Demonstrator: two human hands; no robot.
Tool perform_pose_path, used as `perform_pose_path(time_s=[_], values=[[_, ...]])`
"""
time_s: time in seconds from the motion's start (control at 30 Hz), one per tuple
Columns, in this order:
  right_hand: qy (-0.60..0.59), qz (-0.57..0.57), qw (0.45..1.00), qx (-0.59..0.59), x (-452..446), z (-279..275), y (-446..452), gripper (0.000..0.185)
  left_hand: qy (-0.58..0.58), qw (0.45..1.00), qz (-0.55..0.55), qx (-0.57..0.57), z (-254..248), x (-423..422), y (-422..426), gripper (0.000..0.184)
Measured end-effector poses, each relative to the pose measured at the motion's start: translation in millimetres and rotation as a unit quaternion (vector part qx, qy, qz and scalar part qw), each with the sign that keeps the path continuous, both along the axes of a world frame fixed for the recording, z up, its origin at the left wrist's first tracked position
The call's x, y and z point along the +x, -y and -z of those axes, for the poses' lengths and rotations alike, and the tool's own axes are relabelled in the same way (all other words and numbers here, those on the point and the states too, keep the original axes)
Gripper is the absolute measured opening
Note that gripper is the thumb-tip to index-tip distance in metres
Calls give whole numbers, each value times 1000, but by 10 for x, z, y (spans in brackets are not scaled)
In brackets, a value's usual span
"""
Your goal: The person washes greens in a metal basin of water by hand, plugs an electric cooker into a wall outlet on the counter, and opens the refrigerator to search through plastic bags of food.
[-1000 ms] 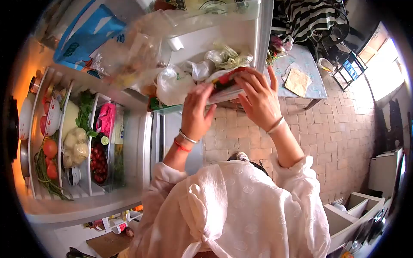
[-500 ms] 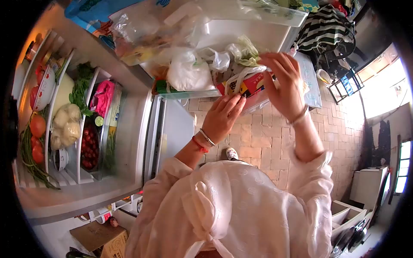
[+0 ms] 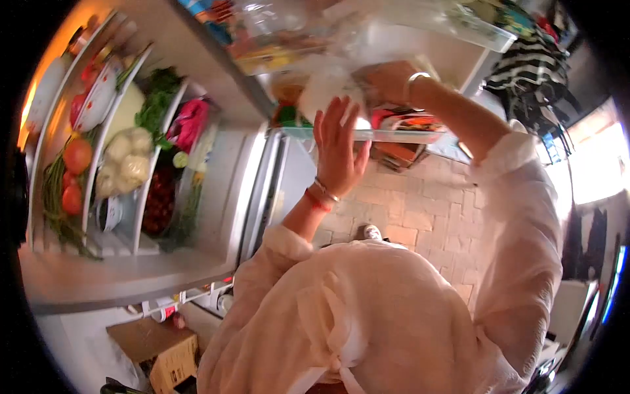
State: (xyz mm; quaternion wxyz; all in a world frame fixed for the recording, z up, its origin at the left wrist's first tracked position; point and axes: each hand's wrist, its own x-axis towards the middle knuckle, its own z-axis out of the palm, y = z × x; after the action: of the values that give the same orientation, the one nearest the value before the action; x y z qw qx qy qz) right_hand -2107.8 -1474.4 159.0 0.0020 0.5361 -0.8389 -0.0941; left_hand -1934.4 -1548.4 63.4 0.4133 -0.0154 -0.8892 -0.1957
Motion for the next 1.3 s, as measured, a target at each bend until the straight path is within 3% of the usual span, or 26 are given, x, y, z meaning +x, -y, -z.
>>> perform_pose_path(time_s=[0.03, 0.17, 0.27, 0.33, 0.37, 0.43, 0.47, 0.53, 0.6, 0.67, 0.8, 0.87, 0.97, 1.07, 1.13, 1.2, 1.27, 1.3], values=[[1, -34, 998, -61, -31, 20, -22, 55, -20, 999, -30, 30, -21, -36, 150, 69], [-55, -50, 997, 8, 65, -95, 54, 28, -39, 995, -69, 55, -88, -262, 568, 73], [-169, -114, 979, 12, -158, 112, -27, 23, 6, 995, -89, 41, -227, -376, 624, 70], [-124, -104, 986, -47, -278, 167, 0, 24, 94, 988, -112, 53, -278, -478, 613, 66], [-105, -87, 988, -71, -285, 111, -81, 24, 46, 992, -110, 39, -172, -567, 664, 55], [-59, 51, 991, -105, -45, -65, -118, 17, -69, 995, -73, -8, -17, -593, 794, 36], [-15, 76, 995, -56, -100, -132, -122, 17, -86, 994, -62, 8, 48, -592, 862, 31], [-4, 71, 983, -171, -338, 85, -200, 24, -132, 982, -76, 110, -59, -479, 867, 23], [24, 84, 967, -241, -372, 85, -290, 22, -117, 975, -52, 179, -40, -401, 936, 33], [52, 90, 949, -298, -365, 31, -345, 21, -140, 941, -14, 308, -67, -301, 866, 29], [88, 44, 921, -378, -488, 20, -483, 21, -211, 924, -29, 318, -16, -244, 880, 30], [126, 28, 904, -409, -531, 36, -500, 22, -191, 930, -38, 311, 6, -251, 867, 29], [384, 154, 810, -416, -442, 13, -454, 24, -153, 945, -51, 284, -5, -298, 871, 28], [599, 159, 606, -499, -362, 23, -391, 22, -176, 900, -44, 396, -32, -326, 851, 33], [543, 76, 628, -552, -445, 141, -307, 18, -189, 883, -52, 426, -4, -353, 897, 36], [615, 48, 542, -571, -452, 160, -296, 12, -195, 875, -63, 439, 34, -361, 912, 36], [779, 68, 327, -530, -140, -262, -271, 9, -197, 875, -75, 436, 22, -371, 877, 32], [805, 100, 292, -507, -77, -352, -292, 16, -211, 873, -69, 433, 41, -397, 866, 33]])
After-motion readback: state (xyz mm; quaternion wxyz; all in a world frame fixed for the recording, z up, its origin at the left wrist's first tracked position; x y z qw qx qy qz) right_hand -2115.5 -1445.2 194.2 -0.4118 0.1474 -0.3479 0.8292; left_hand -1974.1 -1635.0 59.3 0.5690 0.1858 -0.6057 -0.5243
